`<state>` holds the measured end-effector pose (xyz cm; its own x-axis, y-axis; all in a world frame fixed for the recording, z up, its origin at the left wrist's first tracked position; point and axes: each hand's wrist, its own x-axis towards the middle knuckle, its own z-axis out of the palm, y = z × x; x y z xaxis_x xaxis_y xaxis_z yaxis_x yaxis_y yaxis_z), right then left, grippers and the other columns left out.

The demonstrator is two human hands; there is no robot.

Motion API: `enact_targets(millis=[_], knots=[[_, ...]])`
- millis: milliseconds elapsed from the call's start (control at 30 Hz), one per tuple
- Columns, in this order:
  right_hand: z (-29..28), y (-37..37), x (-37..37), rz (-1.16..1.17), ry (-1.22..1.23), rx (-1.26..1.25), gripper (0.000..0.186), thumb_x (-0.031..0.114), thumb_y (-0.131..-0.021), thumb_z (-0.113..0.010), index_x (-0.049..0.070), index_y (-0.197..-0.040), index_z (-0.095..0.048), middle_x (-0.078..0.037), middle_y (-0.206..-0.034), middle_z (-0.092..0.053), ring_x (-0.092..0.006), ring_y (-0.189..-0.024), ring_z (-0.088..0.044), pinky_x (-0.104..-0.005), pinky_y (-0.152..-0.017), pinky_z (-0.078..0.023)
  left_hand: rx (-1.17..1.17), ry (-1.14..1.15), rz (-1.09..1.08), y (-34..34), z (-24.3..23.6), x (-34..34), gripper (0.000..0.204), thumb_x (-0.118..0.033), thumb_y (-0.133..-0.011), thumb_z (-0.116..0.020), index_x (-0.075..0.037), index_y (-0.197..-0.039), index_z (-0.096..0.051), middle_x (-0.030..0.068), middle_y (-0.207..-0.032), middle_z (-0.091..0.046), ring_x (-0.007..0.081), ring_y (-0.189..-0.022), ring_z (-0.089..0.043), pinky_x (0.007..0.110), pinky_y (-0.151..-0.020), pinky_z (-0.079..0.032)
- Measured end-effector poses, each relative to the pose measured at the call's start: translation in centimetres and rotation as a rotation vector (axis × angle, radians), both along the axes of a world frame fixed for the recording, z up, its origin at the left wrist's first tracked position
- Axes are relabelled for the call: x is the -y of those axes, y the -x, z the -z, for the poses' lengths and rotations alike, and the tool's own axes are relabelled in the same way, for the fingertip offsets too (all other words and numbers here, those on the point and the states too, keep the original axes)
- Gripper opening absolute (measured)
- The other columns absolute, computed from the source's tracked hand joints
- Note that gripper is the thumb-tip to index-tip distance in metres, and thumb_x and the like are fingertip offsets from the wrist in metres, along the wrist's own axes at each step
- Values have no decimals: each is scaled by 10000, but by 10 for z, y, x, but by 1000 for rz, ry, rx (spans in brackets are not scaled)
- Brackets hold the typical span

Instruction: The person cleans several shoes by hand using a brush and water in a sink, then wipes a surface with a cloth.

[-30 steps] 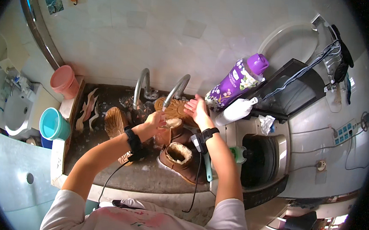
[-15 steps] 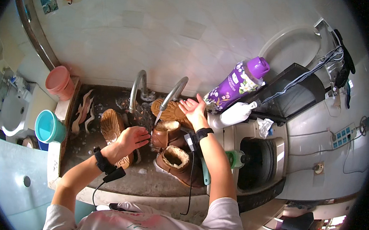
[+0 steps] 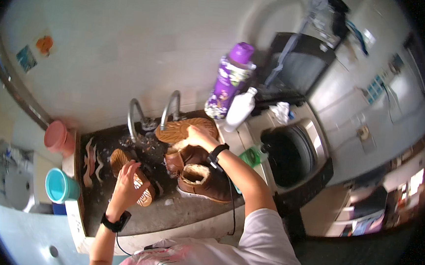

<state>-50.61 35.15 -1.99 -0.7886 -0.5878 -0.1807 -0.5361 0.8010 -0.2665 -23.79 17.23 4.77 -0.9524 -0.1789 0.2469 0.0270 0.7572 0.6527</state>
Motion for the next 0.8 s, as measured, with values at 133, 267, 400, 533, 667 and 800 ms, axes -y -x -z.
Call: enact_targets(millis=[133, 267, 400, 533, 667, 800], knots=[[-37, -46, -20, -125, 34, -265, 167, 57, -645, -535, -6, -787, -597, -206, -737, -623, -355, -699, -616, -477, -675, -487, -52, -56, 64, -22, -21, -13, 529, 26, -640, -676, -24, -1139, -505, 172, -1235, -397, 294, -897, -583, 352, -795, -482], [-49, -87, -45, -124, 108, -279, 224, 54, -712, -515, 0, -910, -604, -210, -775, -623, -350, -761, -615, -451, -688, -488, -79, -117, 65, -44, -32, -29, 402, 30, -671, -632, -15, -1062, -551, 144, -934, -564, 238, -759, -610, 330, -639, -494], [-104, -145, -65, -111, 292, 23, 271, 66, -770, -520, 58, -1026, -608, -178, -806, -638, -308, -750, -626, -399, -667, -481, -141, -72, 51, -66, -27, -26, 400, -35, -648, -651, -9, -1034, -552, 166, -989, -573, 341, -931, -544, 399, -815, -441], [-121, -185, -124, -218, 288, 382, 310, 90, -835, -563, 29, -1138, -542, -113, -975, -642, -191, -894, -619, -304, -764, -489, -119, -105, 68, -79, -4, -18, 288, -83, -644, -671, -14, -917, -609, 157, -882, -617, 344, -880, -553, 405, -828, -426], [-148, -210, -194, -137, 142, 737, 422, 222, -849, -596, -9, -1192, -510, -105, -986, -645, -159, -888, -609, -280, -781, -478, -85, -215, 104, -91, -2, -19, 250, -67, -654, -682, -5, -892, -633, 149, -860, -643, 310, -848, -601, 359, -782, -460], [-157, -196, -265, 137, -61, 360, 398, 231, -799, -598, 35, -1144, -556, -140, -966, -648, -234, -839, -629, -306, -727, -490, -61, -225, 143, -100, -16, -36, 260, -51, -658, -689, -2, -907, -635, 154, -882, -646, 306, -842, -622, 343, -766, -474]])
